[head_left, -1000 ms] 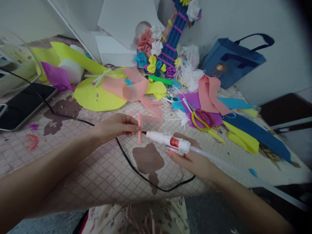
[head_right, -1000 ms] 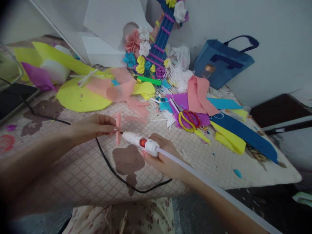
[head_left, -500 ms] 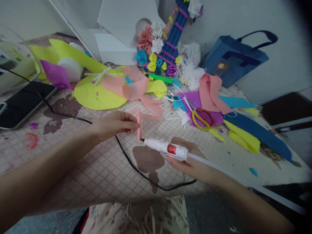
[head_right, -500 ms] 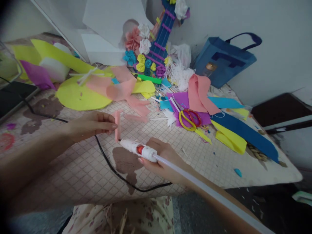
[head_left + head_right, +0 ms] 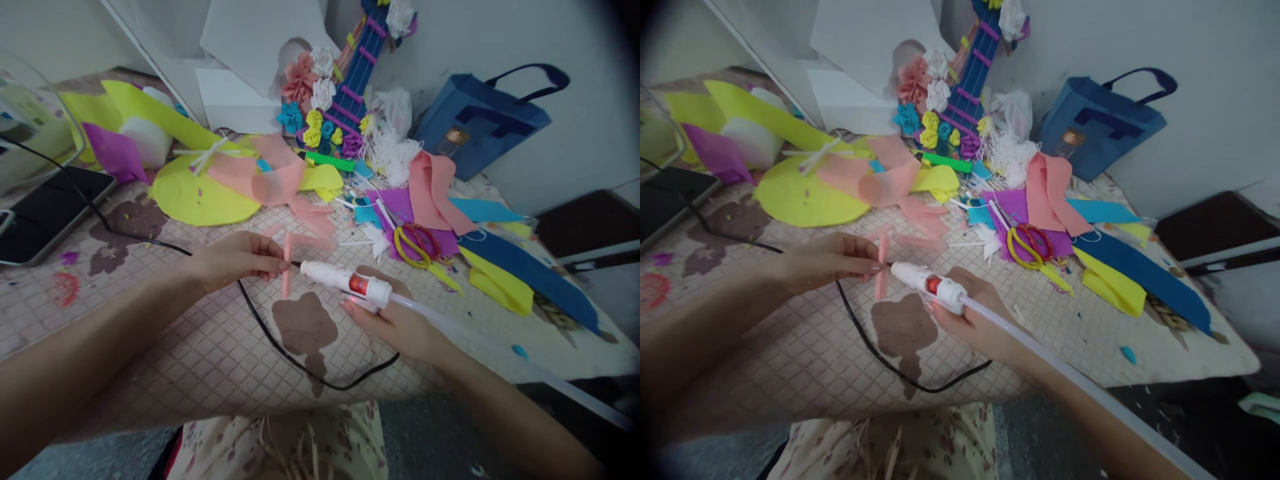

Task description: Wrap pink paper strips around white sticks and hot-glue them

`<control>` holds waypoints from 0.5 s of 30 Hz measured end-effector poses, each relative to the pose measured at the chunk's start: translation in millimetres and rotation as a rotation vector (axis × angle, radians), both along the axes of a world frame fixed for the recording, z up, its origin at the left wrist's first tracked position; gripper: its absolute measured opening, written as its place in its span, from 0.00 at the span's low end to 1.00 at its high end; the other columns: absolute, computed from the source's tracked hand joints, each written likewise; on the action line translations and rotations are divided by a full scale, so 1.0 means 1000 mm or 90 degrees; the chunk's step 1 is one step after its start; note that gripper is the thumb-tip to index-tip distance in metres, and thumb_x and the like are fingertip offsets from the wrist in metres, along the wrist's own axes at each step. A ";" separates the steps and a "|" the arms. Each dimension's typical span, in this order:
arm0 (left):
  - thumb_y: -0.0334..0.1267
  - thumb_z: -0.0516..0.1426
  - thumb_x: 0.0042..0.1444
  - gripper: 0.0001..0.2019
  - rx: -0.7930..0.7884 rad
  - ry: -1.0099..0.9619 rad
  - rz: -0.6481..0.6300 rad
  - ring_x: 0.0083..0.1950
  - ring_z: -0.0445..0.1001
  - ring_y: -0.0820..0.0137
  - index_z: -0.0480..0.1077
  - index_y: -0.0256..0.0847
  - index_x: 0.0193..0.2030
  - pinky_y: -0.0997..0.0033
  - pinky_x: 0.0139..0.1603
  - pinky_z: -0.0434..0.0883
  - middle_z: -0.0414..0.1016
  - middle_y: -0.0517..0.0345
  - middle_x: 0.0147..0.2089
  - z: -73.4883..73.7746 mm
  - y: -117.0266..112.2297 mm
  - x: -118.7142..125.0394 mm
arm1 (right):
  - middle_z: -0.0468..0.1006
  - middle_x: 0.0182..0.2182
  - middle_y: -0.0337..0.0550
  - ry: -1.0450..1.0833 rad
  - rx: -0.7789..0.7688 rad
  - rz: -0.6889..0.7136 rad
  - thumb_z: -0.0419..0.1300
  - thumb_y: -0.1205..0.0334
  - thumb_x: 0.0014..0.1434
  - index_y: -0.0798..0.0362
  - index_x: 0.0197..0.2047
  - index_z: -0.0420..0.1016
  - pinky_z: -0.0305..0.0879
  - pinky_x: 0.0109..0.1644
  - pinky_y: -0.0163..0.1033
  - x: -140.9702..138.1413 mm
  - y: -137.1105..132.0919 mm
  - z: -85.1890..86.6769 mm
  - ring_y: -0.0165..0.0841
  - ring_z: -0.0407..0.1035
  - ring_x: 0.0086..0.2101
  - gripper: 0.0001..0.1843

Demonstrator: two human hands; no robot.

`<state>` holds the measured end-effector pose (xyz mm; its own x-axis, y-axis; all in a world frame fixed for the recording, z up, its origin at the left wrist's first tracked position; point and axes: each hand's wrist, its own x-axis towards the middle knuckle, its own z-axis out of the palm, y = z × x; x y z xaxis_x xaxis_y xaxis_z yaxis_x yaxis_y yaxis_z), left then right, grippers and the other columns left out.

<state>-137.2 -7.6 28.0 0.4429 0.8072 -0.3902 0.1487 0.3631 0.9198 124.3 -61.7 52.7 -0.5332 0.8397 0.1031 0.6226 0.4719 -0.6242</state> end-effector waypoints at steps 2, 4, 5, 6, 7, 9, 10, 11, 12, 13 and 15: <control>0.38 0.65 0.41 0.06 -0.006 -0.008 -0.009 0.25 0.65 0.77 0.75 0.39 0.26 0.77 0.28 0.63 0.71 0.61 0.25 -0.001 0.000 0.000 | 0.69 0.28 0.39 -0.003 0.015 -0.003 0.55 0.59 0.60 0.51 0.31 0.63 0.61 0.31 0.34 0.001 0.002 -0.001 0.30 0.65 0.29 0.08; 0.37 0.65 0.41 0.06 -0.014 -0.015 -0.015 0.25 0.66 0.77 0.75 0.38 0.26 0.77 0.28 0.63 0.72 0.61 0.25 -0.001 0.000 0.001 | 0.68 0.28 0.38 -0.006 0.022 -0.008 0.55 0.58 0.61 0.51 0.32 0.62 0.60 0.31 0.34 0.001 0.004 -0.002 0.30 0.65 0.29 0.09; 0.37 0.65 0.41 0.06 -0.014 -0.015 -0.020 0.26 0.66 0.77 0.75 0.39 0.27 0.77 0.29 0.63 0.72 0.60 0.25 -0.001 0.000 0.001 | 0.68 0.28 0.38 -0.007 0.021 -0.013 0.54 0.57 0.61 0.52 0.32 0.62 0.60 0.31 0.34 0.001 0.005 -0.002 0.30 0.65 0.29 0.08; 0.38 0.65 0.41 0.07 -0.013 -0.014 -0.026 0.26 0.66 0.77 0.75 0.39 0.27 0.78 0.29 0.63 0.72 0.60 0.25 -0.002 0.000 0.001 | 0.69 0.28 0.38 -0.005 0.018 -0.017 0.54 0.57 0.61 0.52 0.33 0.62 0.60 0.32 0.34 0.001 0.006 -0.003 0.30 0.65 0.29 0.08; 0.38 0.65 0.42 0.07 -0.010 -0.011 -0.032 0.26 0.67 0.77 0.75 0.39 0.27 0.78 0.29 0.63 0.73 0.60 0.26 -0.002 0.000 0.001 | 0.69 0.29 0.38 -0.003 0.012 -0.020 0.54 0.57 0.62 0.52 0.34 0.63 0.60 0.32 0.34 0.001 0.007 -0.003 0.30 0.65 0.29 0.08; 0.38 0.65 0.42 0.07 -0.006 -0.007 -0.041 0.26 0.67 0.77 0.76 0.39 0.27 0.78 0.29 0.63 0.73 0.60 0.26 -0.002 0.000 0.001 | 0.69 0.28 0.38 0.003 0.004 -0.024 0.55 0.56 0.61 0.51 0.34 0.63 0.60 0.32 0.34 0.001 0.007 -0.003 0.30 0.65 0.29 0.09; 0.38 0.65 0.42 0.07 -0.006 -0.005 -0.042 0.26 0.67 0.76 0.76 0.39 0.27 0.77 0.29 0.63 0.73 0.60 0.26 -0.002 0.000 0.001 | 0.69 0.28 0.38 0.003 0.001 -0.024 0.55 0.56 0.61 0.51 0.33 0.64 0.60 0.32 0.34 0.001 0.006 -0.003 0.30 0.65 0.29 0.09; 0.38 0.65 0.42 0.06 -0.005 -0.004 -0.039 0.26 0.66 0.76 0.76 0.39 0.27 0.77 0.29 0.63 0.73 0.60 0.26 -0.002 0.000 0.000 | 0.69 0.28 0.37 0.003 0.000 -0.022 0.55 0.57 0.61 0.51 0.33 0.64 0.60 0.32 0.34 0.001 0.004 -0.002 0.30 0.65 0.29 0.08; 0.38 0.65 0.42 0.06 -0.005 -0.003 -0.032 0.26 0.66 0.76 0.75 0.39 0.27 0.77 0.29 0.64 0.73 0.60 0.26 -0.001 0.000 0.000 | 0.69 0.28 0.37 0.003 -0.002 -0.016 0.55 0.57 0.61 0.51 0.33 0.65 0.60 0.32 0.34 0.001 0.002 -0.001 0.30 0.66 0.29 0.08; 0.38 0.65 0.41 0.06 -0.006 -0.003 -0.023 0.26 0.66 0.77 0.75 0.39 0.27 0.77 0.29 0.64 0.73 0.60 0.25 -0.001 0.001 -0.001 | 0.69 0.28 0.37 0.002 -0.007 -0.005 0.55 0.58 0.60 0.51 0.32 0.65 0.60 0.32 0.34 0.001 -0.001 0.000 0.29 0.66 0.29 0.07; 0.37 0.65 0.41 0.06 -0.012 -0.005 0.008 0.25 0.66 0.77 0.75 0.39 0.27 0.78 0.28 0.64 0.73 0.61 0.25 0.000 0.001 -0.002 | 0.69 0.28 0.37 0.003 -0.031 0.027 0.56 0.60 0.59 0.51 0.30 0.64 0.60 0.31 0.33 0.002 -0.006 0.002 0.29 0.65 0.27 0.07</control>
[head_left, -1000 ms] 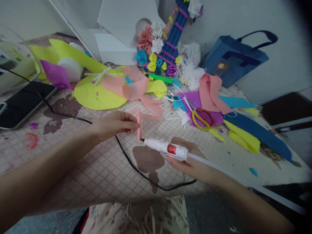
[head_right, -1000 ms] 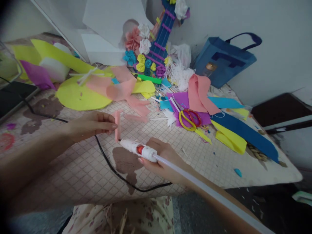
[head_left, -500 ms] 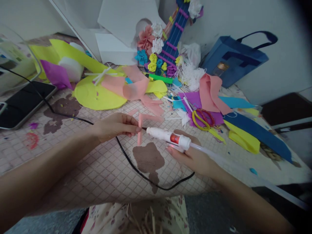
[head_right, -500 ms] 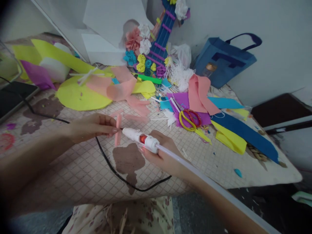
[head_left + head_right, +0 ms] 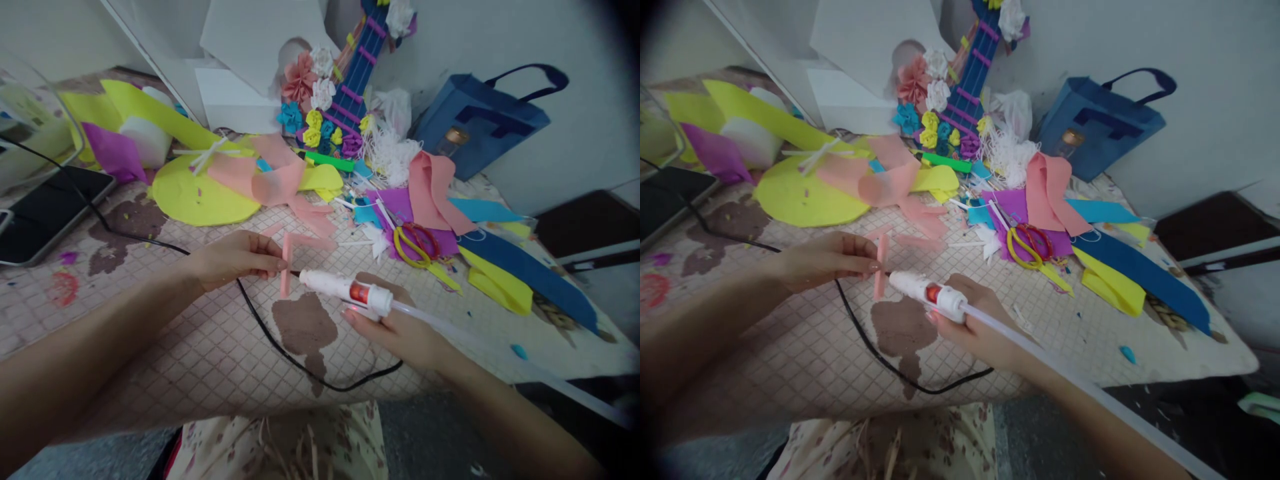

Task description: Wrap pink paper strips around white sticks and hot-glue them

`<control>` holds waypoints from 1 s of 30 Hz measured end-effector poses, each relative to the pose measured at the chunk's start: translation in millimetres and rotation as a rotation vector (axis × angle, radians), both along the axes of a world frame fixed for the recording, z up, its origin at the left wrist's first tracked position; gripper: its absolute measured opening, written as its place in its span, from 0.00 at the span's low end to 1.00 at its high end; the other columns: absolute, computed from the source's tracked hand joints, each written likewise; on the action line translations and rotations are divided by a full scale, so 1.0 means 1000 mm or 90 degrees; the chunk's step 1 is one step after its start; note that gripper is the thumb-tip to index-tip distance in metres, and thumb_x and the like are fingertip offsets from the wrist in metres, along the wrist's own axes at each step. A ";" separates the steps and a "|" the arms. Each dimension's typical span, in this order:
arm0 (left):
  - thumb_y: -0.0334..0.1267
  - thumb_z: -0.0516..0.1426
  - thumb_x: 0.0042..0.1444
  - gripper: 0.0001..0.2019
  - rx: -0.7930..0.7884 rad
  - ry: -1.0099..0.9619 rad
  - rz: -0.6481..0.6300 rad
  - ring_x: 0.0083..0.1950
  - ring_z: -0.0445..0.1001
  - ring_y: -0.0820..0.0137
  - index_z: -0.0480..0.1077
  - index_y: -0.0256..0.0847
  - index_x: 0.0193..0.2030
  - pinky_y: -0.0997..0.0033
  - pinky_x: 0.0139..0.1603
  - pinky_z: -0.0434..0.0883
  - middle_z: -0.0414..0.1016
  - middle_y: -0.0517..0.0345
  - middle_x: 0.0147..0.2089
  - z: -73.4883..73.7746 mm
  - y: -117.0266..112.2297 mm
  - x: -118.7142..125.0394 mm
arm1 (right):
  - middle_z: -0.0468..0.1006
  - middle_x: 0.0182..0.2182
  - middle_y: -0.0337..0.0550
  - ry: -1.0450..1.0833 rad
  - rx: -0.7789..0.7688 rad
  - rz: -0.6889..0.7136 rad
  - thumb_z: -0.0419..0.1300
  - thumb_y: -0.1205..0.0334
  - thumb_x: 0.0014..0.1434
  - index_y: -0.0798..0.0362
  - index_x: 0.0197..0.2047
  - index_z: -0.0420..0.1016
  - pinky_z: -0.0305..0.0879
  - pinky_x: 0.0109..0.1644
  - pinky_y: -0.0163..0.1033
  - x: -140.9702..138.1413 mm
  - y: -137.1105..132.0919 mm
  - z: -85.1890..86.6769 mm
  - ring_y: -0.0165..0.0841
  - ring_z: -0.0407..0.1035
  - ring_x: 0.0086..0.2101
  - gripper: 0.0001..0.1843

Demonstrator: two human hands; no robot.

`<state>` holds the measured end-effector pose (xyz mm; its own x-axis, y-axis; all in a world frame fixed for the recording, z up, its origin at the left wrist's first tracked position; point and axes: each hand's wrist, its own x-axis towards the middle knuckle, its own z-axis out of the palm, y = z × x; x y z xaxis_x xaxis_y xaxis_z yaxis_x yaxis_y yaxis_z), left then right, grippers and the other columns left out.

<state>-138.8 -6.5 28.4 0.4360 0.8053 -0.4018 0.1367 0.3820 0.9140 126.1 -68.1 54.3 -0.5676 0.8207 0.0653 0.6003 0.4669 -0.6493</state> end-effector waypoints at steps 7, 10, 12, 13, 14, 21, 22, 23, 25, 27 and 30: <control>0.33 0.65 0.41 0.06 -0.024 -0.026 0.069 0.25 0.66 0.79 0.72 0.36 0.25 0.78 0.28 0.64 0.70 0.62 0.23 0.002 -0.001 0.003 | 0.73 0.28 0.39 0.022 0.007 -0.155 0.56 0.55 0.58 0.52 0.36 0.70 0.62 0.29 0.35 0.024 0.016 -0.026 0.32 0.66 0.28 0.09; 0.34 0.66 0.41 0.07 -0.041 -0.062 0.078 0.25 0.66 0.79 0.72 0.35 0.25 0.78 0.29 0.65 0.70 0.62 0.23 0.001 -0.002 0.007 | 0.72 0.25 0.39 0.036 0.039 -0.287 0.56 0.53 0.57 0.55 0.36 0.72 0.59 0.27 0.36 0.037 0.045 -0.043 0.32 0.63 0.24 0.14; 0.34 0.66 0.40 0.08 -0.054 -0.083 0.081 0.25 0.66 0.79 0.72 0.35 0.25 0.77 0.29 0.65 0.70 0.62 0.23 0.000 -0.004 0.009 | 0.72 0.24 0.40 0.051 0.065 -0.320 0.56 0.52 0.56 0.57 0.35 0.73 0.59 0.28 0.36 0.043 0.063 -0.053 0.32 0.63 0.24 0.15; 0.34 0.66 0.40 0.08 -0.061 -0.091 0.081 0.25 0.66 0.79 0.71 0.35 0.25 0.77 0.29 0.65 0.70 0.62 0.23 -0.001 -0.005 0.011 | 0.72 0.24 0.40 0.060 0.079 -0.326 0.56 0.52 0.56 0.57 0.35 0.73 0.59 0.28 0.36 0.045 0.071 -0.057 0.32 0.63 0.25 0.16; 0.34 0.66 0.41 0.08 -0.067 -0.097 0.078 0.25 0.66 0.79 0.72 0.35 0.25 0.77 0.29 0.65 0.70 0.62 0.23 -0.001 -0.006 0.012 | 0.72 0.25 0.40 0.064 0.092 -0.325 0.56 0.51 0.56 0.57 0.35 0.73 0.59 0.29 0.37 0.046 0.077 -0.060 0.32 0.63 0.25 0.16; 0.34 0.66 0.42 0.08 -0.107 -0.116 0.080 0.25 0.66 0.79 0.72 0.35 0.27 0.77 0.30 0.65 0.71 0.62 0.24 -0.006 -0.013 0.020 | 0.75 0.36 0.48 0.017 0.166 -0.296 0.57 0.51 0.56 0.58 0.43 0.71 0.63 0.41 0.44 0.051 0.087 -0.072 0.39 0.67 0.36 0.19; 0.33 0.66 0.42 0.08 -0.111 -0.124 0.083 0.25 0.66 0.80 0.72 0.35 0.27 0.77 0.30 0.65 0.71 0.62 0.24 -0.006 -0.013 0.021 | 0.75 0.38 0.49 0.024 0.165 -0.293 0.58 0.51 0.56 0.57 0.46 0.69 0.63 0.43 0.46 0.053 0.085 -0.073 0.40 0.67 0.38 0.20; 0.33 0.66 0.42 0.08 -0.114 -0.133 0.087 0.25 0.66 0.80 0.72 0.34 0.27 0.78 0.30 0.65 0.71 0.62 0.24 -0.007 -0.014 0.022 | 0.74 0.41 0.50 0.037 0.161 -0.292 0.59 0.50 0.56 0.56 0.49 0.68 0.63 0.44 0.47 0.055 0.083 -0.074 0.41 0.67 0.40 0.22; 0.34 0.67 0.41 0.08 -0.115 -0.154 0.100 0.25 0.66 0.80 0.72 0.34 0.27 0.79 0.30 0.65 0.71 0.62 0.24 -0.008 -0.014 0.023 | 0.73 0.45 0.51 0.069 0.146 -0.289 0.58 0.50 0.56 0.53 0.53 0.64 0.64 0.46 0.48 0.060 0.078 -0.074 0.41 0.67 0.42 0.24; 0.34 0.67 0.41 0.09 -0.112 -0.168 0.115 0.25 0.66 0.81 0.72 0.34 0.27 0.79 0.30 0.65 0.72 0.62 0.24 -0.009 -0.014 0.024 | 0.71 0.48 0.51 0.094 0.143 -0.283 0.58 0.51 0.58 0.50 0.55 0.62 0.65 0.47 0.49 0.062 0.073 -0.073 0.41 0.67 0.44 0.24; 0.34 0.67 0.41 0.09 -0.110 -0.182 0.121 0.25 0.67 0.80 0.72 0.34 0.27 0.78 0.30 0.66 0.72 0.61 0.25 -0.011 -0.013 0.024 | 0.70 0.48 0.50 0.081 0.212 -0.303 0.57 0.53 0.59 0.50 0.54 0.61 0.64 0.48 0.51 0.061 0.061 -0.069 0.41 0.66 0.44 0.21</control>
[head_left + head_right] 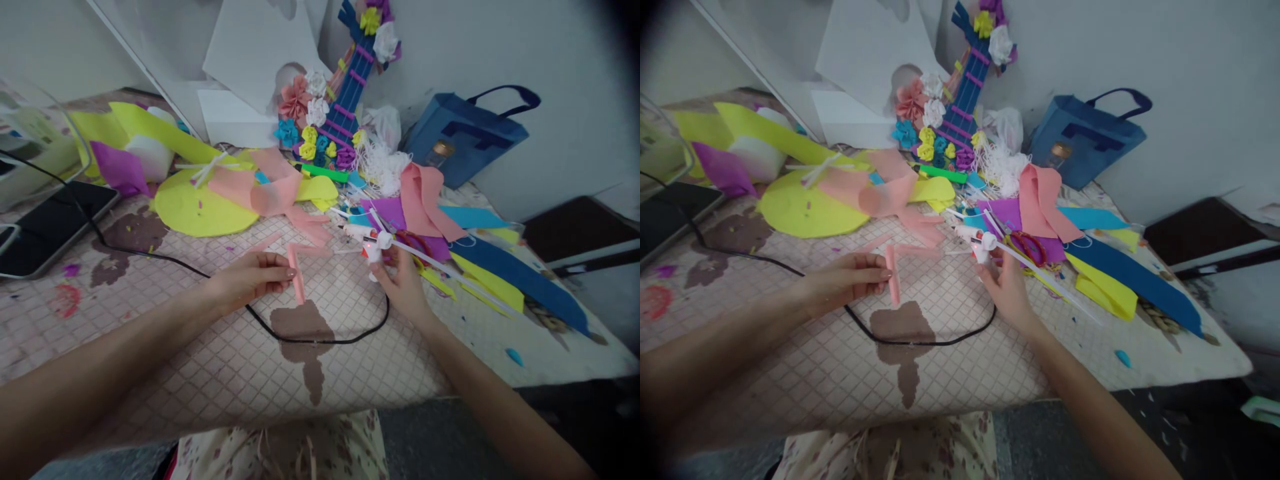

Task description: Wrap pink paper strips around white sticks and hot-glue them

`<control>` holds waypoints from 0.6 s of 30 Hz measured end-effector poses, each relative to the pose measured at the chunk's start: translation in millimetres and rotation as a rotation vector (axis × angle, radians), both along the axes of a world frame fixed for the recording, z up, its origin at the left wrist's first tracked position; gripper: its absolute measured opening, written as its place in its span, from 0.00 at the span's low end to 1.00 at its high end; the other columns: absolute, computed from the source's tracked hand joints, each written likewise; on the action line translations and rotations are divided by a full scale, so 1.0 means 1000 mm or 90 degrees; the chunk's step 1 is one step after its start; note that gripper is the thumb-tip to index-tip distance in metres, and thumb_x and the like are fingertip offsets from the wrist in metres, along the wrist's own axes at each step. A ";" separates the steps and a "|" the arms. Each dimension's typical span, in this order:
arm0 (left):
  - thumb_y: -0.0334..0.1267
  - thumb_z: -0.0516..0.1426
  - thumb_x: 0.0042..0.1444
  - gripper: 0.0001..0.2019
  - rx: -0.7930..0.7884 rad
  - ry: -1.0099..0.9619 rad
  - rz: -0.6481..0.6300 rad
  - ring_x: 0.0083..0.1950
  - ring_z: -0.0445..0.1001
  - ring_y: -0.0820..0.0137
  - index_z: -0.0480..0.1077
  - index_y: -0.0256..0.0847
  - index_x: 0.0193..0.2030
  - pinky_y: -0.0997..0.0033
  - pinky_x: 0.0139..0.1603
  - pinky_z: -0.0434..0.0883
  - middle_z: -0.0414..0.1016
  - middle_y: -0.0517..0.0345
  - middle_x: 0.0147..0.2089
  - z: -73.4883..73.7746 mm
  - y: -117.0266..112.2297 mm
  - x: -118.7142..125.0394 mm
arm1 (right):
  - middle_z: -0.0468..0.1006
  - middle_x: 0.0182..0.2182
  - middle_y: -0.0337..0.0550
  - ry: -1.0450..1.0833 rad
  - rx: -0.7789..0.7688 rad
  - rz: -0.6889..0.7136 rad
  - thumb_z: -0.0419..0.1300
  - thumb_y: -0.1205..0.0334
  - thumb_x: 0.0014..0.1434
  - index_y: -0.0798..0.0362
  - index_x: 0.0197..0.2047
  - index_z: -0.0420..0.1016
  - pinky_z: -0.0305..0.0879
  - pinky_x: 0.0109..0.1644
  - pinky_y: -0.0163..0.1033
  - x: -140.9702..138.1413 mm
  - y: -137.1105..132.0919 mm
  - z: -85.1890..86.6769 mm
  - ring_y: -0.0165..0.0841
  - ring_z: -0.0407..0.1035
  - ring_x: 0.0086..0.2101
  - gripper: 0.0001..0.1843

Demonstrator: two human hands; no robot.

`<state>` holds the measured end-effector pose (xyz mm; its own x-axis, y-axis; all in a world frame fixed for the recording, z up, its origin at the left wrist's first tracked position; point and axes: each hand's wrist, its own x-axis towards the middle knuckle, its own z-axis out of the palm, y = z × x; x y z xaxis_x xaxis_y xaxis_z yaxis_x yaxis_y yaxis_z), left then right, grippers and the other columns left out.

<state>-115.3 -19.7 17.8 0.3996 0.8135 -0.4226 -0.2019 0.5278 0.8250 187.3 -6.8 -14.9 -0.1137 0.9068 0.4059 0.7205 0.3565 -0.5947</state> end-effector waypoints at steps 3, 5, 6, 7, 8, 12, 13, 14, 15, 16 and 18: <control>0.33 0.67 0.42 0.08 0.005 -0.018 -0.004 0.25 0.67 0.80 0.73 0.34 0.27 0.79 0.30 0.66 0.73 0.61 0.24 -0.002 0.000 0.000 | 0.69 0.41 0.49 -0.045 0.115 -0.056 0.56 0.58 0.59 0.51 0.48 0.64 0.64 0.46 0.52 -0.008 -0.017 0.008 0.41 0.65 0.41 0.14; 0.33 0.67 0.42 0.08 0.010 -0.032 -0.002 0.25 0.68 0.80 0.73 0.34 0.27 0.79 0.30 0.66 0.73 0.61 0.25 -0.003 0.000 0.000 | 0.69 0.38 0.46 -0.051 0.162 0.000 0.56 0.62 0.59 0.51 0.44 0.65 0.64 0.46 0.50 -0.019 -0.030 0.016 0.39 0.64 0.41 0.09; 0.33 0.67 0.42 0.08 0.013 -0.041 0.001 0.25 0.68 0.80 0.73 0.34 0.28 0.79 0.30 0.66 0.73 0.61 0.25 -0.004 0.000 0.000 | 0.69 0.38 0.46 -0.046 0.160 0.054 0.55 0.64 0.59 0.51 0.44 0.66 0.64 0.46 0.49 -0.026 -0.035 0.021 0.39 0.65 0.41 0.08; 0.33 0.67 0.43 0.08 0.018 -0.051 0.004 0.25 0.68 0.81 0.73 0.34 0.28 0.80 0.30 0.66 0.73 0.61 0.25 -0.004 0.000 0.000 | 0.69 0.38 0.45 -0.037 0.140 0.115 0.54 0.65 0.60 0.50 0.45 0.66 0.65 0.46 0.48 -0.034 -0.040 0.025 0.38 0.65 0.42 0.09; 0.33 0.67 0.43 0.08 0.025 -0.062 0.007 0.25 0.68 0.81 0.74 0.34 0.28 0.80 0.30 0.66 0.73 0.60 0.26 -0.004 0.000 0.001 | 0.69 0.40 0.46 -0.024 0.104 0.169 0.54 0.65 0.60 0.50 0.47 0.67 0.65 0.47 0.48 -0.043 -0.043 0.029 0.38 0.65 0.43 0.11; 0.35 0.67 0.44 0.08 0.068 -0.092 -0.001 0.27 0.69 0.80 0.75 0.33 0.30 0.80 0.31 0.67 0.74 0.59 0.28 -0.005 -0.002 0.002 | 0.67 0.51 0.49 0.064 -0.060 0.352 0.52 0.59 0.63 0.48 0.59 0.61 0.66 0.50 0.47 -0.078 -0.040 0.035 0.38 0.64 0.50 0.21; 0.35 0.66 0.45 0.08 0.080 -0.097 -0.001 0.28 0.69 0.79 0.75 0.33 0.31 0.80 0.32 0.68 0.74 0.58 0.29 -0.005 -0.002 0.002 | 0.65 0.54 0.49 0.102 -0.091 0.388 0.52 0.56 0.64 0.47 0.61 0.59 0.67 0.50 0.46 -0.085 -0.037 0.034 0.38 0.62 0.52 0.23; 0.35 0.66 0.46 0.08 0.090 -0.103 0.002 0.29 0.70 0.78 0.75 0.33 0.31 0.80 0.33 0.68 0.75 0.58 0.29 -0.005 -0.002 0.002 | 0.63 0.57 0.49 0.138 -0.123 0.420 0.51 0.54 0.64 0.46 0.63 0.56 0.67 0.50 0.46 -0.091 -0.034 0.032 0.39 0.61 0.54 0.26; 0.35 0.66 0.47 0.07 0.099 -0.111 0.005 0.30 0.70 0.78 0.76 0.33 0.32 0.79 0.34 0.69 0.75 0.57 0.30 -0.005 -0.003 0.002 | 0.60 0.60 0.49 0.167 -0.151 0.447 0.52 0.51 0.63 0.45 0.65 0.53 0.67 0.51 0.46 -0.095 -0.031 0.031 0.40 0.59 0.56 0.28; 0.35 0.65 0.48 0.07 0.106 -0.120 0.007 0.31 0.70 0.78 0.76 0.33 0.32 0.79 0.35 0.69 0.75 0.57 0.31 -0.005 -0.003 0.002 | 0.58 0.61 0.49 0.187 -0.173 0.468 0.52 0.48 0.63 0.45 0.66 0.50 0.67 0.52 0.47 -0.099 -0.029 0.029 0.40 0.57 0.58 0.31; 0.34 0.65 0.48 0.07 0.111 -0.133 0.011 0.31 0.70 0.78 0.76 0.34 0.33 0.80 0.35 0.69 0.75 0.57 0.32 -0.005 -0.004 0.002 | 0.55 0.63 0.49 0.198 -0.196 0.491 0.53 0.46 0.61 0.45 0.67 0.47 0.63 0.56 0.49 -0.104 -0.027 0.027 0.41 0.54 0.60 0.35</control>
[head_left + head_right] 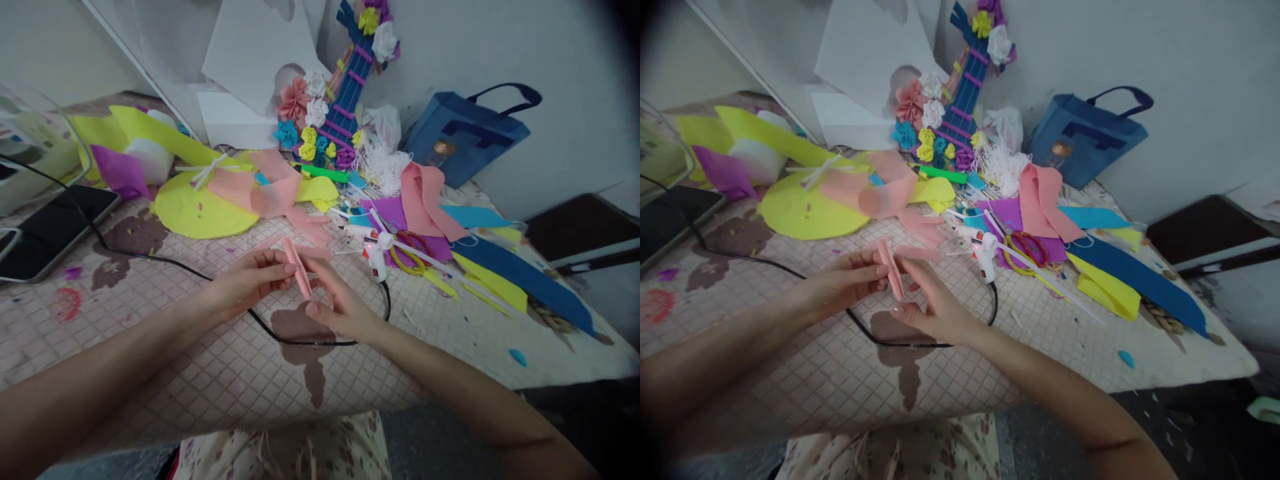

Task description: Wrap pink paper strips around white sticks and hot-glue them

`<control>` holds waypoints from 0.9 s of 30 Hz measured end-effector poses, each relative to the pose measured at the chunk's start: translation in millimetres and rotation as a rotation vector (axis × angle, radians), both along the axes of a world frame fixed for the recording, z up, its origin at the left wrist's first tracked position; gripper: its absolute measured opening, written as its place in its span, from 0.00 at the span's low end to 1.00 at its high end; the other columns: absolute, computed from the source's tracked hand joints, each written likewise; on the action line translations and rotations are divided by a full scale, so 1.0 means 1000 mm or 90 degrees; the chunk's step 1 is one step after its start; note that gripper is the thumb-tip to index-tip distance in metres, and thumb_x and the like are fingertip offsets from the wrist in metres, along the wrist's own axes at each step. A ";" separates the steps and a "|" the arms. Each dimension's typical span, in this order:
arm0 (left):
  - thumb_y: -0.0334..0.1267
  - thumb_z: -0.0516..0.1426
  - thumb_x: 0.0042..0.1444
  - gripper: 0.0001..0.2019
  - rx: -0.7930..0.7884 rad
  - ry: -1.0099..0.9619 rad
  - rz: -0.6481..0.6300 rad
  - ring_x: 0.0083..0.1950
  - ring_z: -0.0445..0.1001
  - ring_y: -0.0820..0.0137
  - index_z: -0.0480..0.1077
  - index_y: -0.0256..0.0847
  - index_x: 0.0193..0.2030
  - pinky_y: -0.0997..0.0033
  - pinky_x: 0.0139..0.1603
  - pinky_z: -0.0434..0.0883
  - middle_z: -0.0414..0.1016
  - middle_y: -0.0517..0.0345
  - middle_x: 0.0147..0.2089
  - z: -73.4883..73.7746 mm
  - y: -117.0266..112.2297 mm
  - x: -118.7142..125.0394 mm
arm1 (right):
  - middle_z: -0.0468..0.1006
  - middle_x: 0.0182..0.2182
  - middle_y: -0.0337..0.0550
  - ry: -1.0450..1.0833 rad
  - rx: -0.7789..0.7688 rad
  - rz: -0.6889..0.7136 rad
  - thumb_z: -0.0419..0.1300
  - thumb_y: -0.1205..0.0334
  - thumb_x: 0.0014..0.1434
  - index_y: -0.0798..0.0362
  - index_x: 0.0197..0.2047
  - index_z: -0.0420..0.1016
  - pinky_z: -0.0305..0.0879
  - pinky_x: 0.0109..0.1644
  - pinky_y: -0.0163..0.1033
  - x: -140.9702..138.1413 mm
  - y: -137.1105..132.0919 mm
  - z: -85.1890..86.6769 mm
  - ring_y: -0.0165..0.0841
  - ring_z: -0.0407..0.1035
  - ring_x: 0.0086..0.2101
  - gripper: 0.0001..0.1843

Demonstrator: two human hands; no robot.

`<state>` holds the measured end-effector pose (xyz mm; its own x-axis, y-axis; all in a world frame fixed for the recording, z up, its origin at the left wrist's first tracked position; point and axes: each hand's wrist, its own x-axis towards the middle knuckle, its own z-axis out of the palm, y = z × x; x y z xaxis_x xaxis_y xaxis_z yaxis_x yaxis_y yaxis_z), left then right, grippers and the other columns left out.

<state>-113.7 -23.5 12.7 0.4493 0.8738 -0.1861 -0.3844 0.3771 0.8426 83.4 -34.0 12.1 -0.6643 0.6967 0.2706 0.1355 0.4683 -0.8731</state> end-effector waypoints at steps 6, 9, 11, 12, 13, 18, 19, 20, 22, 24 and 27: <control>0.33 0.65 0.47 0.07 -0.018 -0.006 0.050 0.31 0.71 0.78 0.76 0.34 0.34 0.80 0.34 0.69 0.75 0.58 0.32 -0.001 -0.001 0.002 | 0.53 0.65 0.48 -0.042 0.062 -0.006 0.52 0.44 0.61 0.45 0.68 0.45 0.49 0.65 0.55 -0.005 -0.003 0.000 0.43 0.48 0.63 0.37; 0.32 0.65 0.47 0.06 -0.028 -0.003 0.064 0.32 0.71 0.78 0.76 0.34 0.33 0.80 0.34 0.70 0.75 0.58 0.32 -0.001 -0.003 0.004 | 0.52 0.65 0.47 -0.049 0.090 -0.013 0.50 0.44 0.62 0.45 0.69 0.42 0.49 0.65 0.55 -0.006 -0.004 -0.002 0.42 0.48 0.63 0.37; 0.32 0.65 0.47 0.05 -0.036 -0.008 0.073 0.32 0.71 0.78 0.76 0.35 0.32 0.80 0.34 0.69 0.75 0.59 0.31 0.000 -0.004 0.005 | 0.52 0.65 0.48 -0.057 0.107 -0.019 0.51 0.46 0.62 0.45 0.69 0.42 0.49 0.65 0.55 -0.006 -0.003 -0.005 0.41 0.48 0.63 0.37; 0.32 0.65 0.47 0.05 -0.039 -0.011 0.074 0.31 0.71 0.78 0.76 0.35 0.31 0.81 0.34 0.69 0.75 0.59 0.31 0.000 -0.004 0.005 | 0.52 0.64 0.48 -0.062 0.116 -0.022 0.51 0.47 0.63 0.45 0.69 0.42 0.49 0.65 0.54 -0.006 -0.002 -0.006 0.41 0.48 0.63 0.37; 0.32 0.65 0.47 0.04 -0.042 -0.013 0.073 0.31 0.71 0.79 0.76 0.35 0.31 0.81 0.33 0.69 0.74 0.60 0.30 0.000 -0.004 0.005 | 0.52 0.64 0.49 -0.069 0.125 -0.023 0.52 0.48 0.63 0.46 0.69 0.41 0.49 0.65 0.54 -0.005 -0.002 -0.008 0.41 0.48 0.63 0.37; 0.31 0.65 0.47 0.04 -0.057 -0.019 0.083 0.31 0.70 0.80 0.76 0.35 0.30 0.82 0.33 0.69 0.74 0.61 0.30 -0.001 -0.004 0.005 | 0.52 0.63 0.51 -0.122 0.178 -0.032 0.52 0.51 0.63 0.44 0.70 0.36 0.51 0.64 0.55 -0.003 -0.001 -0.011 0.41 0.48 0.63 0.38; 0.31 0.66 0.46 0.04 -0.061 -0.021 0.090 0.31 0.71 0.79 0.76 0.34 0.30 0.82 0.33 0.69 0.74 0.60 0.30 -0.001 -0.004 0.005 | 0.52 0.63 0.51 -0.135 0.189 -0.033 0.52 0.52 0.63 0.44 0.70 0.35 0.51 0.64 0.55 -0.003 -0.002 -0.011 0.41 0.48 0.63 0.38; 0.31 0.66 0.46 0.04 -0.064 -0.023 0.098 0.31 0.71 0.79 0.76 0.34 0.30 0.81 0.34 0.69 0.75 0.60 0.30 -0.002 -0.003 0.004 | 0.51 0.63 0.51 -0.147 0.197 -0.032 0.52 0.52 0.64 0.44 0.70 0.34 0.51 0.64 0.55 -0.003 -0.002 -0.010 0.42 0.47 0.63 0.39; 0.30 0.66 0.46 0.05 -0.071 -0.023 0.110 0.31 0.71 0.79 0.76 0.34 0.30 0.81 0.34 0.69 0.75 0.60 0.30 -0.001 -0.003 0.004 | 0.50 0.64 0.51 -0.159 0.204 -0.029 0.52 0.53 0.63 0.44 0.70 0.33 0.51 0.64 0.55 -0.003 -0.003 -0.008 0.42 0.47 0.63 0.40; 0.30 0.66 0.46 0.05 -0.076 -0.021 0.113 0.31 0.71 0.79 0.75 0.33 0.30 0.80 0.34 0.69 0.76 0.59 0.31 -0.001 -0.002 0.004 | 0.50 0.64 0.51 -0.146 0.199 -0.036 0.54 0.52 0.62 0.44 0.70 0.31 0.53 0.63 0.55 -0.003 -0.004 -0.007 0.42 0.47 0.63 0.42; 0.30 0.66 0.46 0.04 -0.079 -0.019 0.116 0.30 0.71 0.79 0.75 0.33 0.29 0.80 0.34 0.69 0.76 0.59 0.31 0.000 -0.001 0.003 | 0.52 0.64 0.51 -0.110 0.173 -0.059 0.55 0.53 0.62 0.43 0.70 0.30 0.57 0.61 0.55 -0.002 -0.005 -0.007 0.42 0.50 0.62 0.43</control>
<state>-110.4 -24.7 12.7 0.2935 0.9122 -0.2859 -0.4789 0.3991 0.7819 81.5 -39.4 5.0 -0.6544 0.6735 0.3437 0.3237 0.6603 -0.6777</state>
